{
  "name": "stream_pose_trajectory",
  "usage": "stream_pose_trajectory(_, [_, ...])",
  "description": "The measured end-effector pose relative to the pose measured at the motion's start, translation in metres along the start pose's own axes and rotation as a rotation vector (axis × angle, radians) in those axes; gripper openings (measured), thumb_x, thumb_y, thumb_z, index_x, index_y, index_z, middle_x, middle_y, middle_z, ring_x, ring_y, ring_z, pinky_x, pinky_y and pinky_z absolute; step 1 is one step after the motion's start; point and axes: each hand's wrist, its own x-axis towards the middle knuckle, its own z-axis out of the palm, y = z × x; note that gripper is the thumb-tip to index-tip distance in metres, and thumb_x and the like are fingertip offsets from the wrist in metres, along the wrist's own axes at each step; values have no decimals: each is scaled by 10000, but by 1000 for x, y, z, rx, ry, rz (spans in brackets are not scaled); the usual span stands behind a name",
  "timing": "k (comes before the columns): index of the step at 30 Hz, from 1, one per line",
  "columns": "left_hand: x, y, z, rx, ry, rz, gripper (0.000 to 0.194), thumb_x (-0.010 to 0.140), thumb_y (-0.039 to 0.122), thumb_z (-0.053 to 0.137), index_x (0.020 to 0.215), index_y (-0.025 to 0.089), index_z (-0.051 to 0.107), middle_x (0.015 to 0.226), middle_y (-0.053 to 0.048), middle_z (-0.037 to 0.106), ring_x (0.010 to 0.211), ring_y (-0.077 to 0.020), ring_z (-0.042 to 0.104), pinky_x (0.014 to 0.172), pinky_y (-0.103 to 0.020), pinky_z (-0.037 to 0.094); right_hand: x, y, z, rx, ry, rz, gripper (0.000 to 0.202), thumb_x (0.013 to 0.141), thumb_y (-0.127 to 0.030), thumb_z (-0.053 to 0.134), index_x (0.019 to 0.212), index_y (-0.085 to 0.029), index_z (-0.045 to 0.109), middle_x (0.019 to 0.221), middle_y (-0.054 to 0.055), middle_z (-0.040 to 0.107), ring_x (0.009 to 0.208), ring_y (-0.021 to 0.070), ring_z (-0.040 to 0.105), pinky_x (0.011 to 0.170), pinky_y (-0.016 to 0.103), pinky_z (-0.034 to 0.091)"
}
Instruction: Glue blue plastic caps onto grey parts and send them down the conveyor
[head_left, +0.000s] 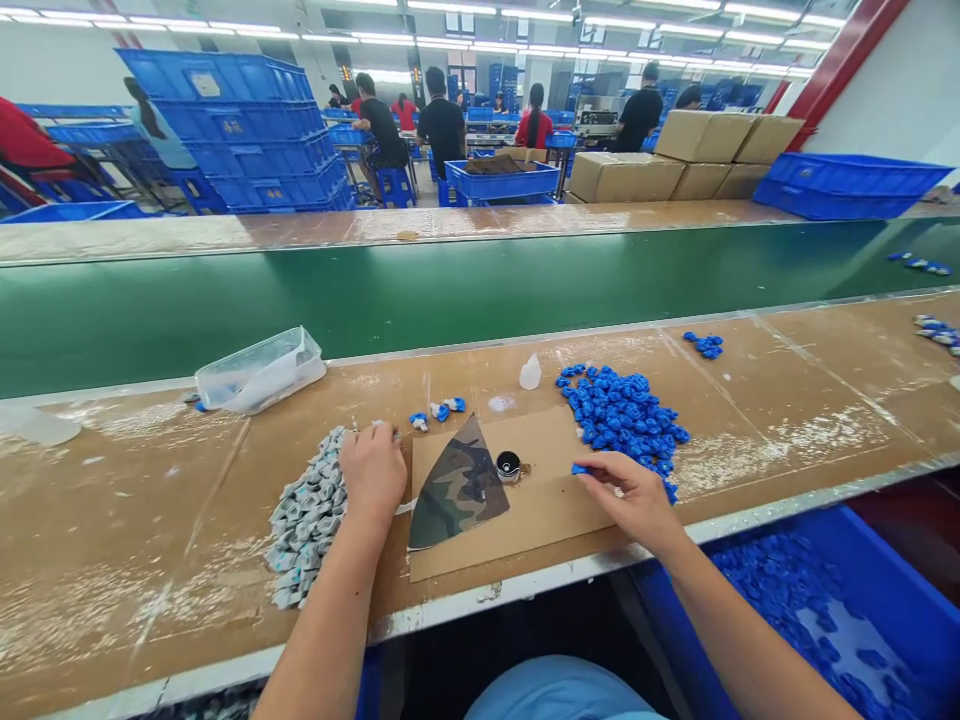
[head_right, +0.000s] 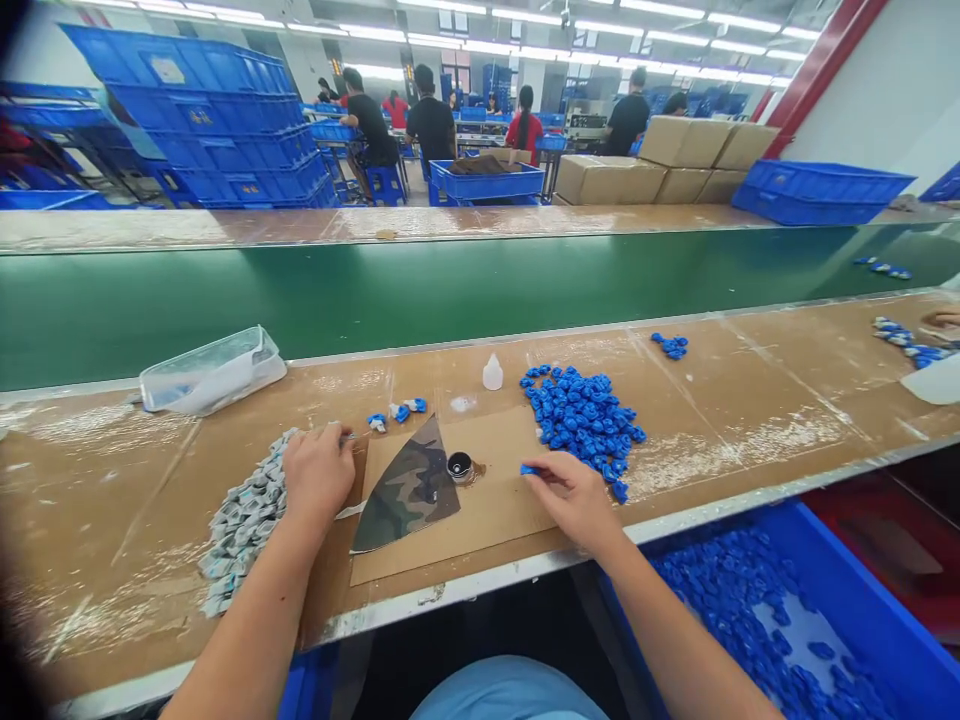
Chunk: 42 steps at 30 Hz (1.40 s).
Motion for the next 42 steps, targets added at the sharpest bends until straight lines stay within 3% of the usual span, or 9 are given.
stream_pose_trajectory(4, [-26,12,-5,-320,82,50,207,756,290,505,871,188,644,811,-79,640,808,-238,593,773,-378,478,14,-15,22,20,-91,-87,190,858,-215,570,1007,-202,688,921,56,730,799,164,690,735,277,577])
stream_pose_trajectory(8, [-67,31,3,-707,-80,-77,272,726,385,598,896,186,673,736,-31,627,661,-168,574,655,-306,493,28,-21,37,-6,-148,-155,166,865,-179,568,985,-196,682,901,50,728,785,162,685,734,279,567])
stream_pose_trajectory(13, [-100,48,18,-1107,-275,-319,328,666,383,689,916,171,667,751,-30,657,687,-153,613,649,-278,513,36,-22,43,-14,-188,-187,173,872,-152,564,985,-202,684,903,46,727,820,163,681,742,270,558])
stream_pose_trajectory(18, [-106,50,22,-1123,-323,-354,307,653,356,719,904,179,715,801,-45,685,743,-156,624,749,-296,519,37,-20,44,-28,-198,-187,174,875,-159,569,989,-215,687,918,44,728,841,168,678,760,280,552])
stream_pose_trajectory(25, [-110,53,24,-1183,-331,-327,353,689,435,709,954,203,729,984,-75,689,884,-193,644,815,-323,531,37,-16,47,-16,-169,-158,171,851,-169,594,983,-211,696,913,48,730,802,165,682,747,282,561])
stream_pose_trajectory(30, [-113,58,24,-1220,-346,-355,372,676,437,726,957,193,726,943,-71,703,891,-194,651,842,-332,526,34,-19,45,28,-116,-78,162,828,-202,613,963,-204,703,895,55,735,736,164,682,717,297,570])
stream_pose_trajectory(35, [-113,62,22,-1298,-352,-406,383,650,389,755,960,172,694,910,-67,720,902,-188,656,875,-341,516,22,-36,43,170,-248,-64,171,836,-232,610,974,-199,706,920,62,732,769,159,684,716,280,572])
stream_pose_trajectory(42, [-114,65,22,-1327,-361,-343,337,676,375,736,940,176,669,922,-80,725,909,-203,672,876,-359,526,13,-42,51,208,-376,-158,160,880,-270,599,981,-224,713,906,44,742,831,164,677,781,300,548])
